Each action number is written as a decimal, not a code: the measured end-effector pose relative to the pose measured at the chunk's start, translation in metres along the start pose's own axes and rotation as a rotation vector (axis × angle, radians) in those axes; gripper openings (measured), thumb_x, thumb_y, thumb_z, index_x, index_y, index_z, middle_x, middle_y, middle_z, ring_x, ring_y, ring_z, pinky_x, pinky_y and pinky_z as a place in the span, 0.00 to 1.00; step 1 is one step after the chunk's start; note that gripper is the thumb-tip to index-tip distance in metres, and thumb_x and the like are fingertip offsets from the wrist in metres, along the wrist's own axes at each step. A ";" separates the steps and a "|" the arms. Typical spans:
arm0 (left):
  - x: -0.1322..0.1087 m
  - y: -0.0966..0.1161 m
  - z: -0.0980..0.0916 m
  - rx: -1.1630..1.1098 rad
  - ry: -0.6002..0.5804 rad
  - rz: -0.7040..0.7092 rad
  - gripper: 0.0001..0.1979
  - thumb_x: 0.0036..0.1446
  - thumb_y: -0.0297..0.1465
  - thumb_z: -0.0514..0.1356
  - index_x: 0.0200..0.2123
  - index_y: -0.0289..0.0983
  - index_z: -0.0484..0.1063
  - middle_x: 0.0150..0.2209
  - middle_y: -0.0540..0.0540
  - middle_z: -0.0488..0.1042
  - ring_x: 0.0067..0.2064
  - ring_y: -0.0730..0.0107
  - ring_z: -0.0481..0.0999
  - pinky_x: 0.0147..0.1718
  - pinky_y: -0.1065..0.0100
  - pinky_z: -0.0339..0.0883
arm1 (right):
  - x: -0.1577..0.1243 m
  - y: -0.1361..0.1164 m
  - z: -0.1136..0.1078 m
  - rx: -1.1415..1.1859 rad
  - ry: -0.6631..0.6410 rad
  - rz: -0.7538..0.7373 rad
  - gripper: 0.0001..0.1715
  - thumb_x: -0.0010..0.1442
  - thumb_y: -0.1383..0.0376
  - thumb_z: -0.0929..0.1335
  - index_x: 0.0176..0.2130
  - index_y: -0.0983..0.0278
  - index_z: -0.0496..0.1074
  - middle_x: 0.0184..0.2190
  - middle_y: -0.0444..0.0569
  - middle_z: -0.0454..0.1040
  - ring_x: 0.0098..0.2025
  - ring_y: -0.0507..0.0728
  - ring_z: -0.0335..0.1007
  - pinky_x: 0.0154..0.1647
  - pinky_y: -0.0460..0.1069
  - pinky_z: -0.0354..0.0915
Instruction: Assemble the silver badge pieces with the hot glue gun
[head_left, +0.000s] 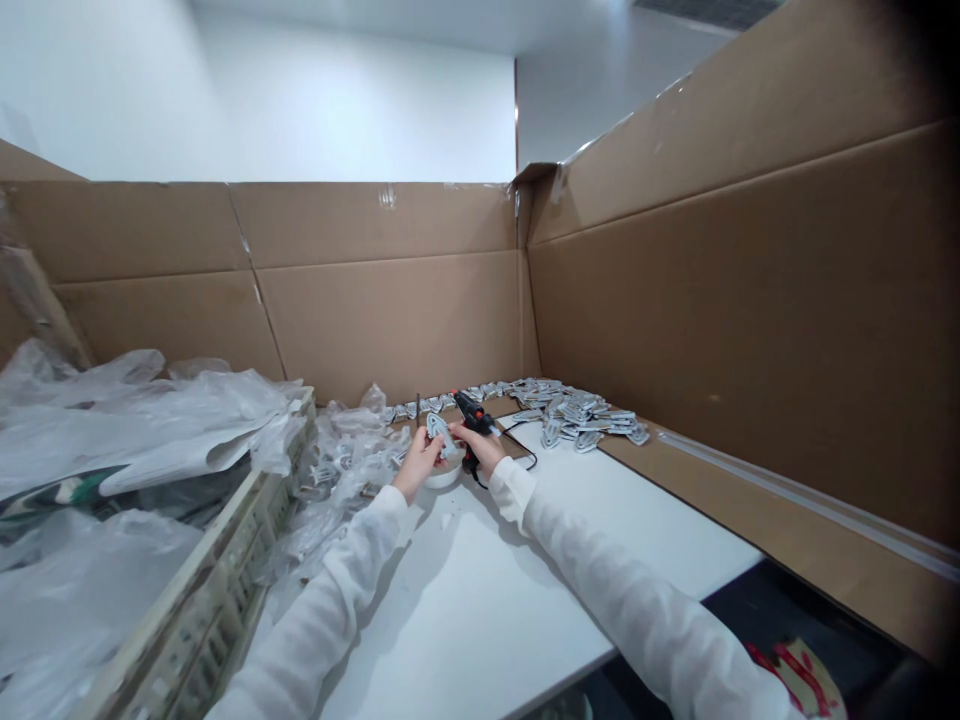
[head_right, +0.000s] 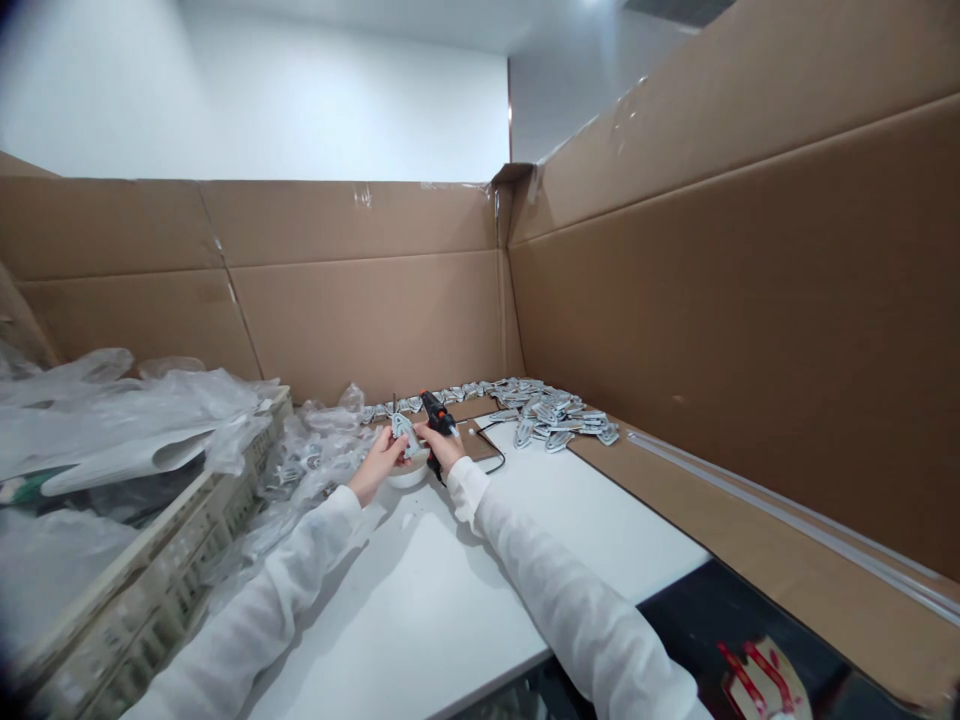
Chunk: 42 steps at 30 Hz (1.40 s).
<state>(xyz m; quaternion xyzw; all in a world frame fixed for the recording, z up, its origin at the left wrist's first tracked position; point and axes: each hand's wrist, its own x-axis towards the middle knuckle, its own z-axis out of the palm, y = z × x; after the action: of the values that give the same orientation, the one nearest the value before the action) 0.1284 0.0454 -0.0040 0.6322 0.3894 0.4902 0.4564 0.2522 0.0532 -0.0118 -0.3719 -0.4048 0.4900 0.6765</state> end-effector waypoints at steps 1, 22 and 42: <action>-0.001 0.000 0.000 0.010 -0.022 -0.007 0.15 0.50 0.41 0.56 0.35 0.37 0.59 0.27 0.52 0.65 0.23 0.78 0.65 0.24 0.74 0.60 | 0.000 0.000 0.000 -0.005 0.011 0.005 0.17 0.35 0.59 0.74 0.25 0.67 0.72 0.21 0.45 0.71 0.24 0.52 0.65 0.26 0.46 0.60; 0.004 -0.007 -0.003 0.066 -0.068 -0.031 0.11 0.53 0.38 0.53 0.33 0.36 0.63 0.19 0.54 0.62 0.19 0.76 0.60 0.20 0.74 0.53 | 0.011 0.013 -0.010 -0.109 -0.041 -0.022 0.18 0.34 0.58 0.74 0.24 0.67 0.68 0.16 0.41 0.66 0.19 0.49 0.57 0.21 0.45 0.55; 0.003 -0.005 -0.001 0.113 -0.087 0.024 0.15 0.53 0.40 0.54 0.39 0.36 0.63 0.23 0.54 0.62 0.22 0.78 0.61 0.22 0.76 0.54 | 0.011 0.015 -0.012 -0.178 -0.104 -0.153 0.21 0.36 0.53 0.73 0.24 0.66 0.67 0.18 0.43 0.66 0.21 0.51 0.61 0.25 0.46 0.58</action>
<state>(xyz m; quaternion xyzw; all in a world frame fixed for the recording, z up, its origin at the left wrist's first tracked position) 0.1278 0.0500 -0.0083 0.6821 0.3888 0.4450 0.4307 0.2600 0.0657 -0.0277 -0.3724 -0.5085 0.4178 0.6543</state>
